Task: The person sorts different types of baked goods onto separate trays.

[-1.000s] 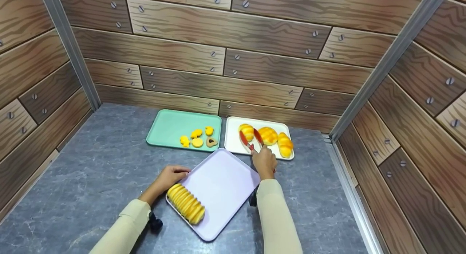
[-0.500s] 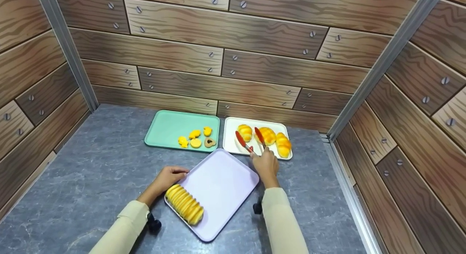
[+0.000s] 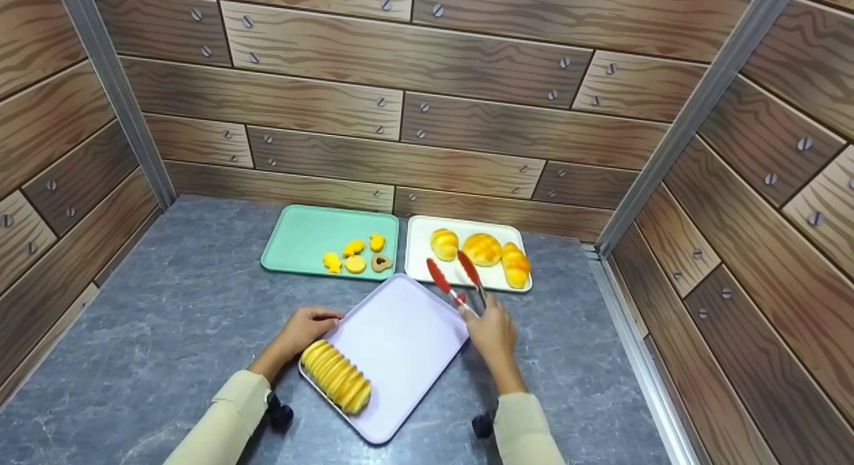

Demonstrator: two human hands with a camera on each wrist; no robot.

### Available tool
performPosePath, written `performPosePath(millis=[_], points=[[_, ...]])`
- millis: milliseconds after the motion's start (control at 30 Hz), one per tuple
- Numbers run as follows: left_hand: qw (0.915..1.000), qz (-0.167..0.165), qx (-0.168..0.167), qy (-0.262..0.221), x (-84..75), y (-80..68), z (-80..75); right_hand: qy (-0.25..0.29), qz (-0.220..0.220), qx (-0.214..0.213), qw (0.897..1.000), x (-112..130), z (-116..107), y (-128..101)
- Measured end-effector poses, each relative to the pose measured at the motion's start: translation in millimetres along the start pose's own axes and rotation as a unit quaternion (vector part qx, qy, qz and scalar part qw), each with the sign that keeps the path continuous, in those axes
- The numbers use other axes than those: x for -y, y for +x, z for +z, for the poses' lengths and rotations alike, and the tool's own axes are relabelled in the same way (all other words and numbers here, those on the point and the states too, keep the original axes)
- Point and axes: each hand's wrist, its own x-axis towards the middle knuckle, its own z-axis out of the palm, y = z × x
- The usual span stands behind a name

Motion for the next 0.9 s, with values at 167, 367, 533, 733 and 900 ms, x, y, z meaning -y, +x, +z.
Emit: performPosePath(millis=[167,367,533,733,900], points=[[1.0,0.002,0.001,0.003,1.0,0.9,0.9,0.032,-0.017,0.006,0.999,0.1,-4.4,-30.4],[1.0,-0.003,-0.001,0.004,0.3,1.3,0.6,0.058,-0.021,0.041,0.997,-2.3,-4.4,-58.8],[1.0,-0.002,0.002,0.005,-1.1,1.9,1.6,0.064,-0.009,0.062,0.996,-5.2,-4.7,-79.0],[1.0,-0.003,0.001,0.009,-1.0,2.4,1.6,0.073,-0.017,0.074,0.994,0.3,-3.1,-103.9],[1.0,-0.001,0.0,0.005,-0.7,1.6,1.8,0.086,-0.034,0.087,0.992,6.1,0.7,-124.1]])
